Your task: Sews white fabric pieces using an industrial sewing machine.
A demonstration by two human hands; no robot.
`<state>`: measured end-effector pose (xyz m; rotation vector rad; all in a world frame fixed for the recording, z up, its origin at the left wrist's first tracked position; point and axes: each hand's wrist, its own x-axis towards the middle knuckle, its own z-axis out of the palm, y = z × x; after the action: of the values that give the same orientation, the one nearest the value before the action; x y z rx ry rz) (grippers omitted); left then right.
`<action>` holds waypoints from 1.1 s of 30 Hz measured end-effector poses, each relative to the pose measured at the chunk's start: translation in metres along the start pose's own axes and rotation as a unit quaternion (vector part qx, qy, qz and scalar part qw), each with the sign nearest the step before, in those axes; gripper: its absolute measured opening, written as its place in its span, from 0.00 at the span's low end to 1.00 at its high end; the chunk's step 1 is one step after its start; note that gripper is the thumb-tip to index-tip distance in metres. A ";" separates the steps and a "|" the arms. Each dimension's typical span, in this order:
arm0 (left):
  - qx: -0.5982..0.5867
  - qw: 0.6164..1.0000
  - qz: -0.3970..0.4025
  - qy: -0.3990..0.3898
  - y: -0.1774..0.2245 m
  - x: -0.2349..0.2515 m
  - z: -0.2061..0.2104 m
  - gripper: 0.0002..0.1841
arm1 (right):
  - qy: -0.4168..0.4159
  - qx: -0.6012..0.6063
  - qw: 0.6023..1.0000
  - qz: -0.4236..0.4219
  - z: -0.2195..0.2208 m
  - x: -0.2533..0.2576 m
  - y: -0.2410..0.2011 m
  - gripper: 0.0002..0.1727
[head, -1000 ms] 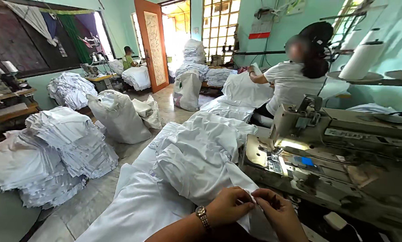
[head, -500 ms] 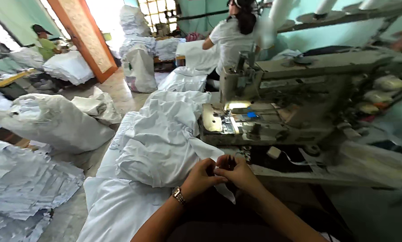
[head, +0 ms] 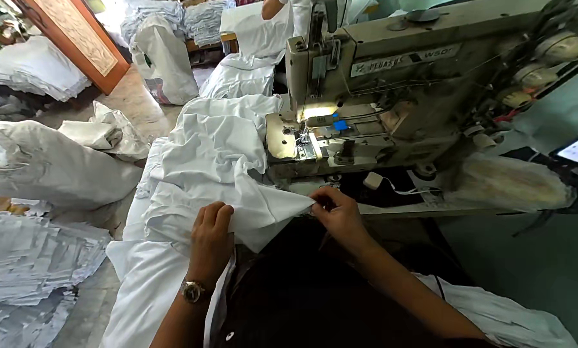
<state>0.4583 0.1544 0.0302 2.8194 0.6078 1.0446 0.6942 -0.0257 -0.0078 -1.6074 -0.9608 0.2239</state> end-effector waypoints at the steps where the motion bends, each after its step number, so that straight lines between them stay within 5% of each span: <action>1: 0.017 0.999 -0.028 -0.042 -0.005 -0.006 0.008 0.12 | -0.005 0.114 0.992 0.057 -0.003 0.003 -0.004 0.05; 3: -0.025 0.992 -0.090 -0.079 -0.012 -0.016 0.020 0.15 | -0.034 0.327 0.928 0.176 -0.008 0.008 -0.012 0.05; 5: -0.198 0.962 -0.167 -0.084 -0.012 -0.023 0.023 0.17 | -0.106 0.442 0.860 0.233 -0.010 0.006 -0.008 0.05; 6: -0.357 0.906 -0.215 -0.070 -0.011 -0.021 0.019 0.18 | -0.149 0.476 0.835 0.233 -0.011 0.005 -0.002 0.03; 8: -0.650 0.702 -0.291 -0.033 -0.006 -0.009 0.004 0.13 | -0.215 0.512 0.805 0.208 -0.009 0.006 0.007 0.05; 9: -0.705 0.647 -0.291 -0.024 -0.004 -0.003 -0.004 0.11 | -0.240 0.516 0.799 0.191 -0.007 0.005 0.010 0.07; 10: -0.713 0.642 -0.280 -0.022 -0.002 0.001 -0.010 0.11 | -0.261 0.520 0.794 0.175 -0.005 0.005 0.012 0.09; 12: -0.680 0.684 -0.264 -0.029 -0.004 0.007 -0.017 0.14 | -0.263 0.519 0.797 0.164 -0.002 0.006 0.012 0.10; 15: -0.665 0.703 -0.247 -0.051 -0.019 0.004 -0.021 0.19 | -0.218 0.447 0.855 0.148 -0.008 0.010 0.011 0.09; 18: -0.644 0.735 -0.176 -0.120 -0.023 -0.005 -0.028 0.20 | -0.246 0.319 0.915 0.031 -0.017 0.013 0.007 0.12; 22: -0.434 0.884 -0.167 -0.050 -0.007 -0.011 -0.026 0.10 | -0.209 0.120 0.969 -0.058 -0.017 0.011 -0.008 0.12; 24: -0.355 0.922 -0.152 -0.013 -0.001 -0.011 -0.023 0.08 | -0.187 0.069 0.977 -0.081 -0.014 0.009 -0.009 0.11; 33: -0.315 0.944 -0.098 0.020 -0.002 -0.005 -0.019 0.05 | -0.169 0.009 0.977 -0.131 -0.010 0.008 -0.002 0.13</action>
<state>0.4423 0.1535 0.0414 2.1437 0.4414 1.0286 0.7047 -0.0278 0.0000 -1.4329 -1.4171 0.3291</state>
